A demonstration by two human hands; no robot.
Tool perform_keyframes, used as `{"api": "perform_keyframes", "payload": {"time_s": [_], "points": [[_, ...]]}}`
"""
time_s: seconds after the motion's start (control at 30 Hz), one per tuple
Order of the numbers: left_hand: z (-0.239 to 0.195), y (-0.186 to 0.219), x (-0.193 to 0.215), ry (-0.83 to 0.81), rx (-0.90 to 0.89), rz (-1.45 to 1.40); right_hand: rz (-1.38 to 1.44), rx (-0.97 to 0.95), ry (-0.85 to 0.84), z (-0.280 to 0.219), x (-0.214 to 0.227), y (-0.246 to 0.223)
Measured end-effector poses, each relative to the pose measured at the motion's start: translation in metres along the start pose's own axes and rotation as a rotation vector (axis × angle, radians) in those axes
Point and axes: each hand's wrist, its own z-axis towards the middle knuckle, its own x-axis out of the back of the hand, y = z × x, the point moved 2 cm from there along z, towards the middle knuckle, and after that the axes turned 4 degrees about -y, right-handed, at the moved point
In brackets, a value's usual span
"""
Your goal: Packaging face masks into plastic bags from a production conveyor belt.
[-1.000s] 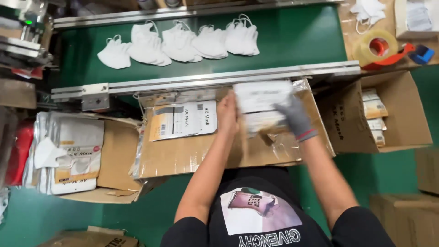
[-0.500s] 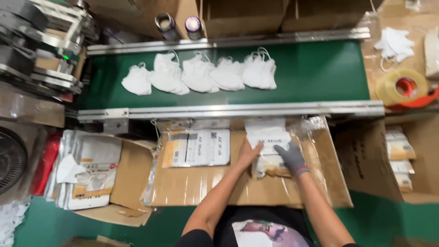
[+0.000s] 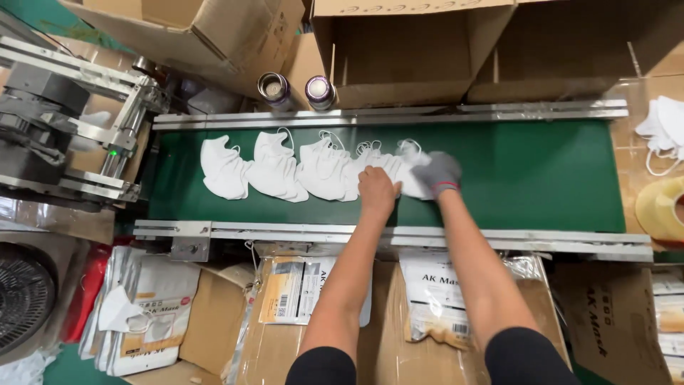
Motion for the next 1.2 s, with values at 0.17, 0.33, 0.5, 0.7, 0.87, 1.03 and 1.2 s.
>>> {"api": "perform_keyframes", "payload": {"time_s": [0.17,0.33,0.5,0.7,0.87,1.03,1.2], "points": [[0.032,-0.023,-0.102,-0.214,0.026,0.169,0.46,-0.001,-0.047,-0.036,0.06,0.044],[-0.027,0.071,-0.073,-0.215,-0.209,-0.308,1.195,0.126,-0.275,-0.035,0.02,0.022],[-0.014,0.031,0.039,0.167,-0.101,-0.114,1.157,0.004,-0.176,-0.048,0.058,0.062],[-0.01,-0.014,-0.104,0.012,-0.095,-0.092,1.341,0.001,-0.298,-0.059,0.048,0.032],[-0.025,0.064,0.016,-0.063,-0.268,-0.368,1.166,0.108,-0.099,-0.02,-0.002,0.07],[0.002,-0.14,-0.033,-0.008,0.339,0.202,1.119,0.085,-0.092,-0.049,0.065,0.093],[-0.026,-0.093,-0.091,0.07,0.17,-0.19,1.087,0.228,-0.101,-0.061,0.032,-0.01]]}}
